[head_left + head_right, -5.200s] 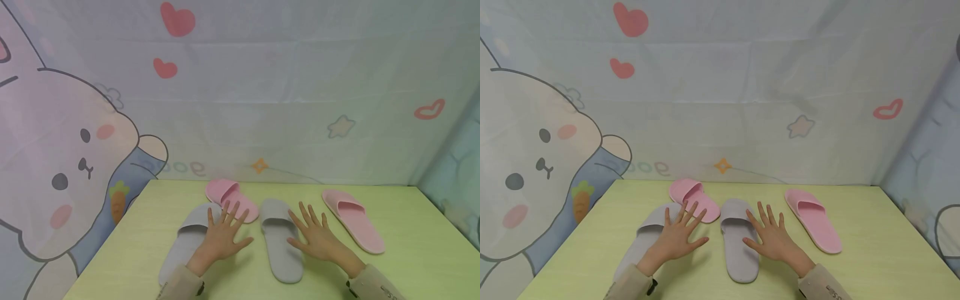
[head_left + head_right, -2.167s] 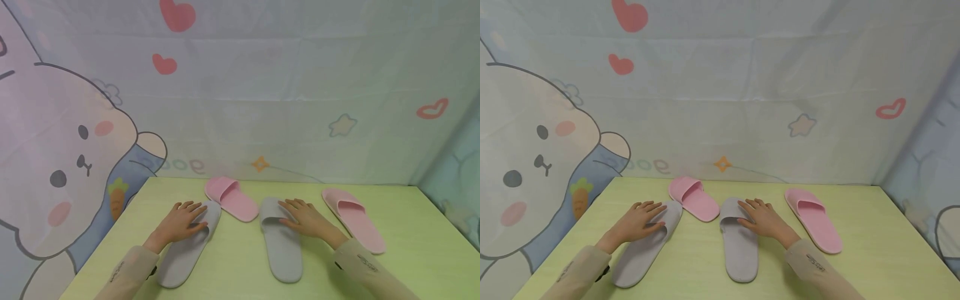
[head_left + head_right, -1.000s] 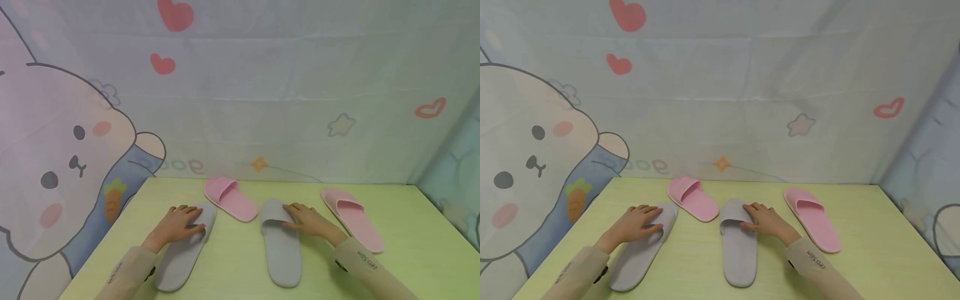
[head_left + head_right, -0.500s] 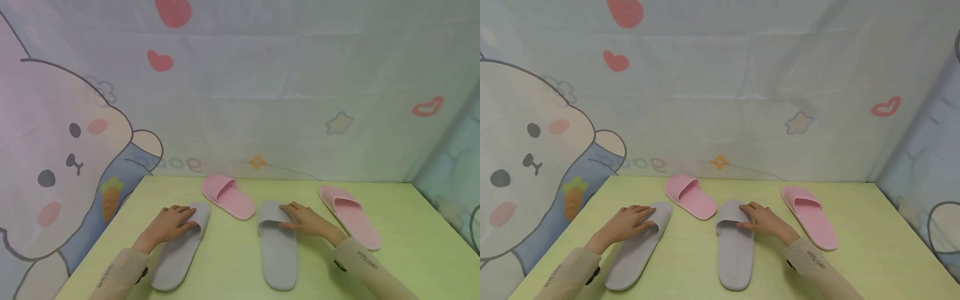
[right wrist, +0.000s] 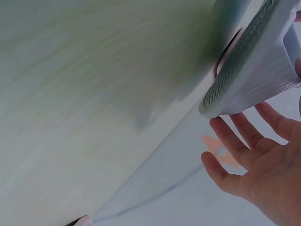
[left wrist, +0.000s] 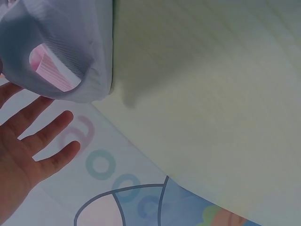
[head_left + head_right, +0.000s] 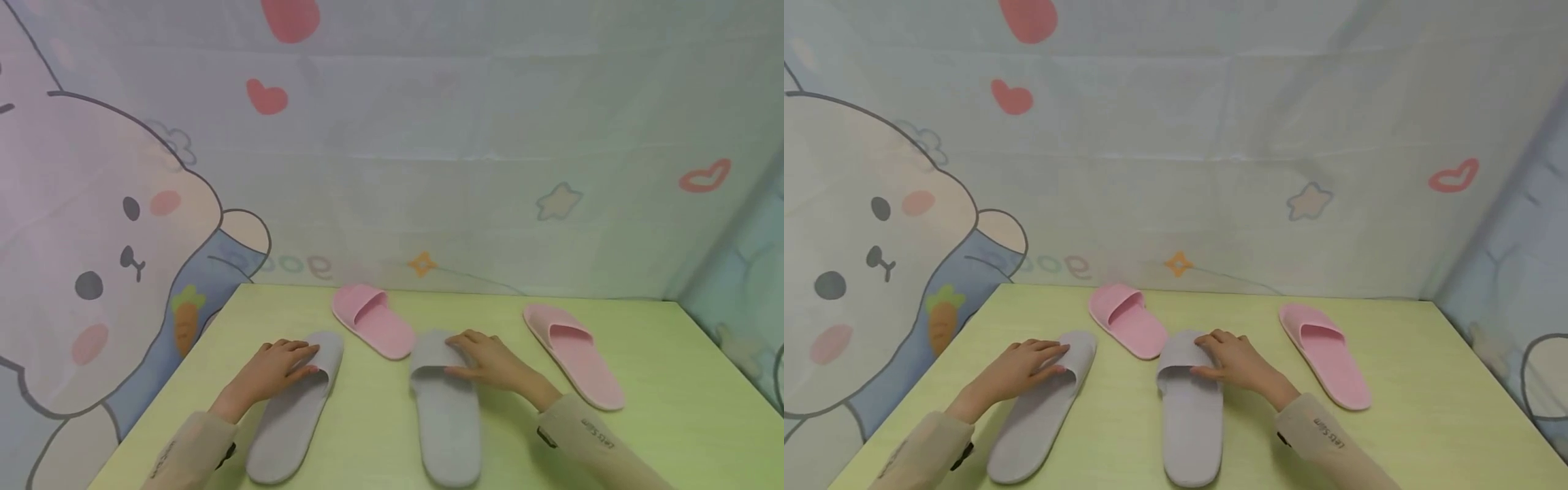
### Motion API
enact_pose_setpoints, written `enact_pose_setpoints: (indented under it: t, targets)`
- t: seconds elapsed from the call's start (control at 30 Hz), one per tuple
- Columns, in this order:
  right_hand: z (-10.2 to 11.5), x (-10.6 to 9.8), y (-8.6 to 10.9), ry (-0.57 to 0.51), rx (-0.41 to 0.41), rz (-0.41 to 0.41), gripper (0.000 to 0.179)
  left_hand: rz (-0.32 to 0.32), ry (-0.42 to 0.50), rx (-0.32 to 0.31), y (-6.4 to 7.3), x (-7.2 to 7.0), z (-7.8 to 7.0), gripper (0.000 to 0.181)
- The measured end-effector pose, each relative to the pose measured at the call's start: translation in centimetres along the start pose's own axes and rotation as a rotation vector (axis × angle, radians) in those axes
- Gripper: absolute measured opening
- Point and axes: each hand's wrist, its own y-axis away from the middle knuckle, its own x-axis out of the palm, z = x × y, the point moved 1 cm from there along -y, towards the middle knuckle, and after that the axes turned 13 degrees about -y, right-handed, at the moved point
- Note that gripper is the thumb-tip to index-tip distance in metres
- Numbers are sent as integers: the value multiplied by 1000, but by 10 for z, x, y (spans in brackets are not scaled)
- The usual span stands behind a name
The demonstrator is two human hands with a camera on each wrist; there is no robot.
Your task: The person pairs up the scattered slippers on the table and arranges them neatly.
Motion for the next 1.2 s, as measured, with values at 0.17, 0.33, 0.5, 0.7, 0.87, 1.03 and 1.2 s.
enact_pose_setpoints:
  t: [0.17, 0.33, 0.5, 0.7, 0.87, 1.03, 1.2]
  targets:
    - [10, 2, -1, 36, -5, -30, 44, 2, 7, 16, 4, -6, -4, 44]
    - [22, 5, -5, 21, -31, -50, 43, 7, 2, 19, 8, -12, -6, 43]
    - [33, 14, -14, 22, -38, -28, 44, 11, -2, 14, 12, -16, -6, 41]
    - [45, 29, -25, -12, -21, 7, 46, 29, 10, 7, 16, -18, -7, 43]
    - [55, 40, -33, -25, -30, 11, 44, 35, 15, 9, 16, -19, -8, 44]
    - [62, 51, -41, -32, -34, 13, 44, 36, 18, 14, 16, -21, -9, 43]
    - [68, 61, -49, -19, -22, 19, 45, 32, 10, 12, 18, -20, -9, 43]
